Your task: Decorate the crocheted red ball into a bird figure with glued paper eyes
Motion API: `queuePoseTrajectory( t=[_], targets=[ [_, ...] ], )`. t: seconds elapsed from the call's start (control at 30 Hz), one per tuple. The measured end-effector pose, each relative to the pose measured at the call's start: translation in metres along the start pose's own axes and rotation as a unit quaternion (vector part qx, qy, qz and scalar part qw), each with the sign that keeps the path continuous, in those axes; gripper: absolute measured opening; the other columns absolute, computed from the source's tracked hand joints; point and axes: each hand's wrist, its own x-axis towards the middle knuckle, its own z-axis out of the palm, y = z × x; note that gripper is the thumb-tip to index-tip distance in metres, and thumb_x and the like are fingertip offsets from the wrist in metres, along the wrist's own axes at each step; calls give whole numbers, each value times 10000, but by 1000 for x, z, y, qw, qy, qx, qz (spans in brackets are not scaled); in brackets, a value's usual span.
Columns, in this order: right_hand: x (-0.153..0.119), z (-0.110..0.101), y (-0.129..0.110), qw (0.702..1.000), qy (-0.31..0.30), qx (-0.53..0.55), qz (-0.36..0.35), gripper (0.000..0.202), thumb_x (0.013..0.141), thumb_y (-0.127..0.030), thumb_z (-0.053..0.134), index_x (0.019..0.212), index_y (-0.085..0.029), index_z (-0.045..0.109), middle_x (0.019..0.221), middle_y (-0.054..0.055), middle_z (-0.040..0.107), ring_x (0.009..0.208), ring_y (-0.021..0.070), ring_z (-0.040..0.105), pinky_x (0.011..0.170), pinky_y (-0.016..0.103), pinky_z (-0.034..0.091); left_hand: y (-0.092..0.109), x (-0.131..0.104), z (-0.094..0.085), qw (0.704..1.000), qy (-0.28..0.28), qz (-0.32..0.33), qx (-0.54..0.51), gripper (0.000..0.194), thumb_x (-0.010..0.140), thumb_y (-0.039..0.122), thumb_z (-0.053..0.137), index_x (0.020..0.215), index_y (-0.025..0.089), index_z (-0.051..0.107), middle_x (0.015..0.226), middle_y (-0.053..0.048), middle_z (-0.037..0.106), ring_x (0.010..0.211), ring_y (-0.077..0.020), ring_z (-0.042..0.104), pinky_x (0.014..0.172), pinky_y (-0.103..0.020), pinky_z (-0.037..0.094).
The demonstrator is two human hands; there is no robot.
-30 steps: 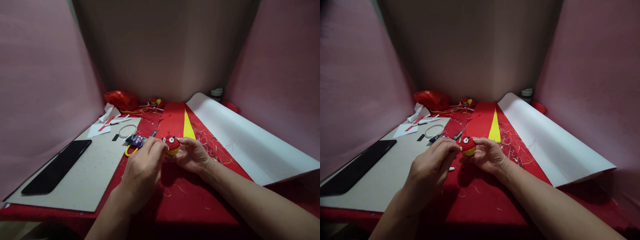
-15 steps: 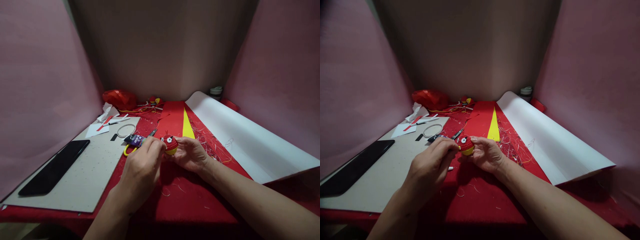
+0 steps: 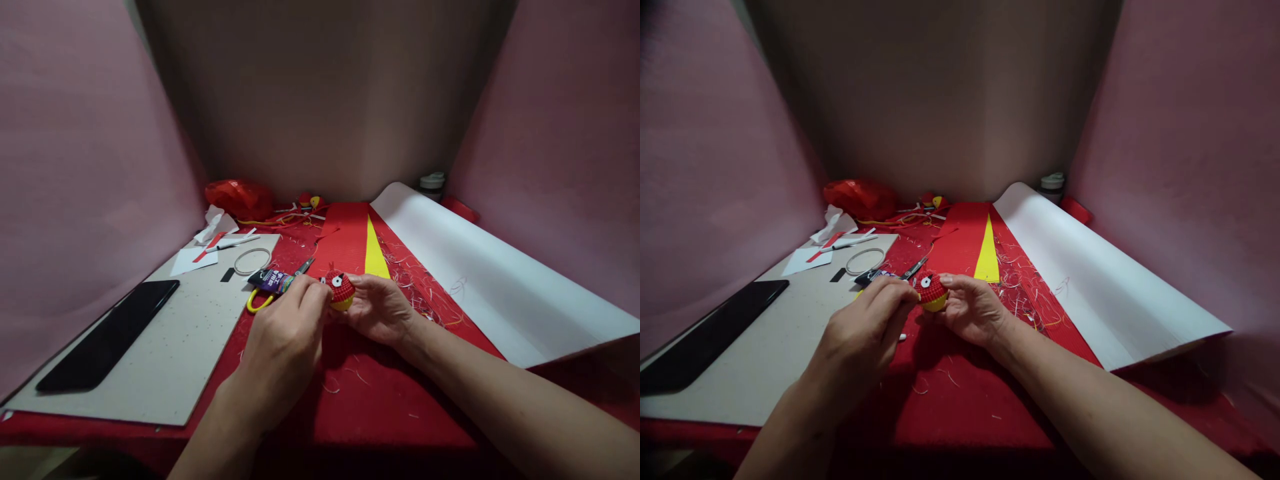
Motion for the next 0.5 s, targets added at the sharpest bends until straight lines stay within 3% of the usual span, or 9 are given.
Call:
queuePoseTrajectory(
  t=[0.2, 0.5],
  targets=[
    [0, 0, 0, 1000, 10, 4, 0, 158, 628, -180, 693, 779, -133, 702, 769, 52, 716, 742, 206, 586, 711, 379, 487, 0, 1, 1, 1000, -9, -2, 19, 154, 849, 18, 464, 877, 134, 561, 837, -66, 562, 677, -173, 556, 548, -280, 429],
    [1, 0, -1, 1000, 15, 3, -3, 198, 605, -186, 707, 790, -116, 711, 776, 61, 723, 740, 206, 591, 703, 370, 483, 0, 5, 1, 1000, 25, -2, -13, 93, 871, 56, 481, 873, 113, 554, 753, -47, 554, 638, -155, 518, 569, -280, 430]
  ],
)
